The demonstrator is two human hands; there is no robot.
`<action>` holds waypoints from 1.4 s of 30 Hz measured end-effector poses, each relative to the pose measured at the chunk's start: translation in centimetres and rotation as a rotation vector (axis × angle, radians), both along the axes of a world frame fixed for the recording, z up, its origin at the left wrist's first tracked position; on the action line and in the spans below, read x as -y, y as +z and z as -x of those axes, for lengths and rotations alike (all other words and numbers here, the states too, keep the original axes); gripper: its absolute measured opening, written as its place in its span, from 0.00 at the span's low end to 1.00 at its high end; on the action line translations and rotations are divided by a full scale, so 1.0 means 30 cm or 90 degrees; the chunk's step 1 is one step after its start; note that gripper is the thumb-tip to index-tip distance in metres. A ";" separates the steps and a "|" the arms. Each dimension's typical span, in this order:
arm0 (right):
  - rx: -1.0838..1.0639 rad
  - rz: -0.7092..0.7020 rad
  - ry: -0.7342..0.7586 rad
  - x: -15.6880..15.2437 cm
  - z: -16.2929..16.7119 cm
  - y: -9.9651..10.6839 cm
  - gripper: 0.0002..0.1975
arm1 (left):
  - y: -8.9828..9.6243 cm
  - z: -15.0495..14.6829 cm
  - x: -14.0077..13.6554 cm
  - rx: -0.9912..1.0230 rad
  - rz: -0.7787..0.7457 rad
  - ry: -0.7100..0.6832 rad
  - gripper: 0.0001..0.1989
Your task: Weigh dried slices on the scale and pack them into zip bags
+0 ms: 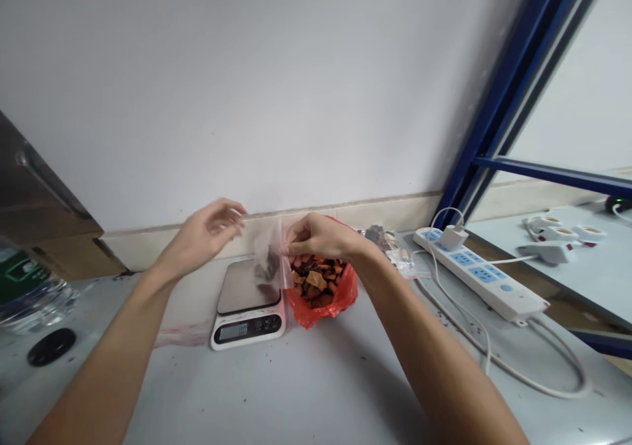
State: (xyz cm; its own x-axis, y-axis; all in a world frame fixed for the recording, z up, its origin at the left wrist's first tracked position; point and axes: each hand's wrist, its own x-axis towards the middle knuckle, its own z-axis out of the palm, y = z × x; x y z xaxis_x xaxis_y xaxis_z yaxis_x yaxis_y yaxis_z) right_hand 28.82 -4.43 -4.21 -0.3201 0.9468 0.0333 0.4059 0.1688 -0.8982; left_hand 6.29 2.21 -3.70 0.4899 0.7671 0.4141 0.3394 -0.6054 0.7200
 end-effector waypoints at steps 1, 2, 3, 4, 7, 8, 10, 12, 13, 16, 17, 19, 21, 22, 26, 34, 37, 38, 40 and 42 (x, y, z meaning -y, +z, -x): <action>-0.005 -0.005 0.000 -0.006 0.010 -0.008 0.19 | 0.002 -0.011 0.017 -0.068 0.028 -0.077 0.10; -0.009 -0.008 -0.001 -0.010 0.019 -0.015 0.19 | 0.004 -0.022 0.033 -0.123 0.061 -0.143 0.09; -0.015 -0.012 -0.003 -0.013 0.026 -0.022 0.19 | 0.005 -0.033 0.046 -0.158 0.091 -0.190 0.10; -0.021 -0.014 -0.004 -0.014 0.032 -0.027 0.19 | 0.005 -0.041 0.055 -0.175 0.115 -0.217 0.10; -0.050 -0.006 0.010 -0.016 0.041 -0.040 0.20 | 0.002 -0.051 0.058 -0.165 0.172 -0.231 0.09; -0.058 0.001 0.022 -0.017 0.041 -0.042 0.20 | 0.000 -0.049 0.053 -0.162 0.192 -0.235 0.08; -0.068 0.021 0.047 -0.018 0.041 -0.045 0.20 | -0.005 -0.044 0.040 -0.165 0.223 -0.250 0.08; -0.068 0.034 0.061 -0.018 0.042 -0.044 0.19 | -0.012 -0.042 0.032 -0.168 0.239 -0.252 0.08; -0.063 0.033 0.063 -0.016 0.043 -0.042 0.19 | -0.016 -0.044 0.030 -0.166 0.240 -0.244 0.08; -0.027 0.013 0.040 -0.006 0.045 -0.029 0.14 | -0.024 -0.051 0.030 -0.144 0.236 -0.219 0.07; -0.011 0.007 0.031 -0.002 0.045 -0.024 0.12 | -0.024 -0.051 0.029 -0.138 0.233 -0.211 0.07; 0.026 0.000 0.003 0.008 0.043 -0.012 0.09 | -0.018 -0.041 0.022 -0.126 0.219 -0.184 0.06; 0.084 -0.002 -0.071 0.015 0.040 -0.003 0.11 | -0.008 -0.021 0.011 -0.104 0.197 -0.141 0.06; 0.120 -0.011 -0.132 0.017 0.040 0.001 0.13 | -0.002 -0.009 0.005 -0.089 0.187 -0.118 0.06; 0.217 -0.177 -0.349 0.024 0.066 0.000 0.07 | 0.010 0.001 0.007 -0.055 0.172 -0.052 0.06; 0.313 -0.130 -0.179 0.039 0.122 -0.017 0.04 | 0.015 -0.088 0.102 -0.011 0.113 -0.047 0.02; 0.319 -0.127 -0.189 0.037 0.075 -0.006 0.21 | 0.018 -0.079 0.092 0.041 0.052 -0.071 0.07; 0.304 -0.149 -0.185 0.036 0.056 0.000 0.29 | 0.015 -0.074 0.081 0.070 0.027 -0.046 0.09; 0.269 -0.191 -0.170 0.038 0.017 0.011 0.41 | 0.003 -0.066 0.054 0.129 0.021 0.031 0.13; 0.247 -0.197 -0.162 0.043 -0.016 0.022 0.47 | -0.014 -0.062 0.030 0.156 0.128 0.042 0.21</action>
State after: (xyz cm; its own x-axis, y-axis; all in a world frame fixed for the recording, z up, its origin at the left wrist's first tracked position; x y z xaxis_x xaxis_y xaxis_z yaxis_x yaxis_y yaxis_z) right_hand 29.29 -5.72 -3.55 -0.1271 0.9605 0.2474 0.7594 0.2547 -0.5987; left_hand 8.15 1.30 -4.11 0.3414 0.8723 0.3502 0.1746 -0.4249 0.8882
